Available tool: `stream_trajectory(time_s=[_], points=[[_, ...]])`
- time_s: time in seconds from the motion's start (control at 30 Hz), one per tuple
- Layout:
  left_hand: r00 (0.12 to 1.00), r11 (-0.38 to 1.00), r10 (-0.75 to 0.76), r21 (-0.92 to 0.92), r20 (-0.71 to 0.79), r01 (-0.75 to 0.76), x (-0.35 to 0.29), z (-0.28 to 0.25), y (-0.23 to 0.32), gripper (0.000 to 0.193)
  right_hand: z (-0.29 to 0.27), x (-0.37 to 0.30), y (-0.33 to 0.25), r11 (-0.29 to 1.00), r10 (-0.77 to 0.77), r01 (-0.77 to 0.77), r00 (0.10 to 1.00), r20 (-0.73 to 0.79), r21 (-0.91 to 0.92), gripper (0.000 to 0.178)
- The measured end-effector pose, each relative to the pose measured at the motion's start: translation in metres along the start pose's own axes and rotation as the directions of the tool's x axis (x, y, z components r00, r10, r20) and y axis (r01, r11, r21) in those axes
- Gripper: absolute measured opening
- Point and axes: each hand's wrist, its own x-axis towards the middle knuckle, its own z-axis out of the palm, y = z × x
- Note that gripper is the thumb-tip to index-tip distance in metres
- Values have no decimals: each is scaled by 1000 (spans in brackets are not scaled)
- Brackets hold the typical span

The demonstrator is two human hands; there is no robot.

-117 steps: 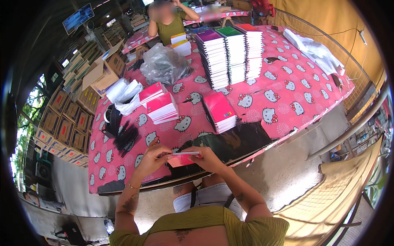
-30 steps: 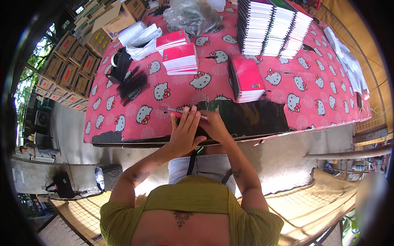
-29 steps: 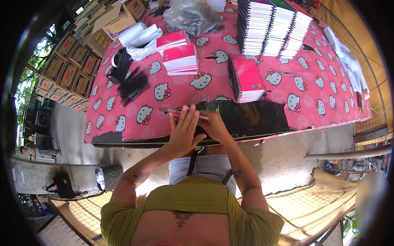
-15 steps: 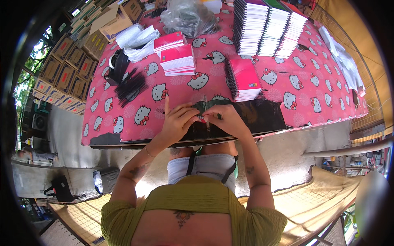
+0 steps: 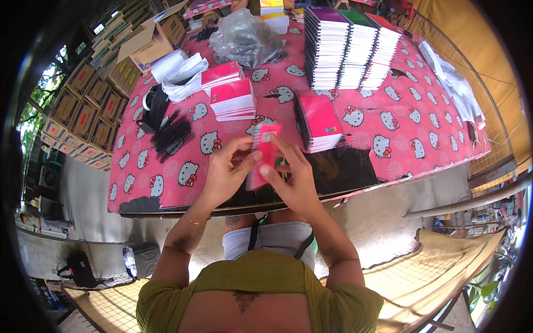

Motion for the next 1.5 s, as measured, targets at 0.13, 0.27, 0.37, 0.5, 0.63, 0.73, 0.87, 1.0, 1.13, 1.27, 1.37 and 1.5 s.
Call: stream_trajectory(time_s=[0.13, 0.27, 0.37, 0.5, 0.63, 0.73, 0.87, 1.0, 1.13, 1.27, 1.37, 1.5], points=[[920, 896, 381, -211, -88, -391, 23, 22, 2, 34, -38, 37, 26, 953, 124, -128, 992, 29, 276, 40], [932, 922, 316, -174, -177, -345, 30, 2, -18, 25, -91, 99, 65, 902, 267, -273, 961, 65, 333, 45], [944, 953, 288, -53, -159, -299, 30, -1, -42, 21, -106, 118, 103, 941, 301, -288, 952, 51, -178, 45], [960, 975, 222, 52, -172, -216, 18, -19, -65, 21, -99, 113, 116, 802, 104, -64, 994, 34, -595, 49], [961, 972, 192, 175, -199, -158, 25, -35, -87, 20, -98, 108, 129, 778, 80, -43, 996, 31, -627, 50], [937, 934, 275, 291, -216, -208, 51, -40, -99, 20, -99, 108, 125, 733, 68, -63, 997, -20, -677, 47], [810, 710, 560, 605, -175, -360, 109, -49, -125, 23, -82, 99, 80, 765, -166, 63, 981, -103, -641, 35], [780, 479, 621, 823, -73, -305, 148, -66, -158, 27, -49, 71, 31, 822, -362, 350, 930, 63, -449, 27], [771, 339, 634, 875, 59, -345, 145, -66, -171, 29, -23, 35, 35, 948, -236, 264, 957, 166, -177, 30], [799, 479, 601, 811, -22, -338, 137, -71, -166, 30, 17, 32, 65, 998, -19, 2, 952, 305, 58, 46], [779, 482, 620, 828, -91, -287, 135, -72, -166, 30, 64, 59, 112, 984, 107, -142, 956, 273, 110, 62], [614, 635, 647, 765, -453, -105, 161, -26, -159, 41, 92, 107, 190, 974, 221, -222, 975, 25, 43, 79]])
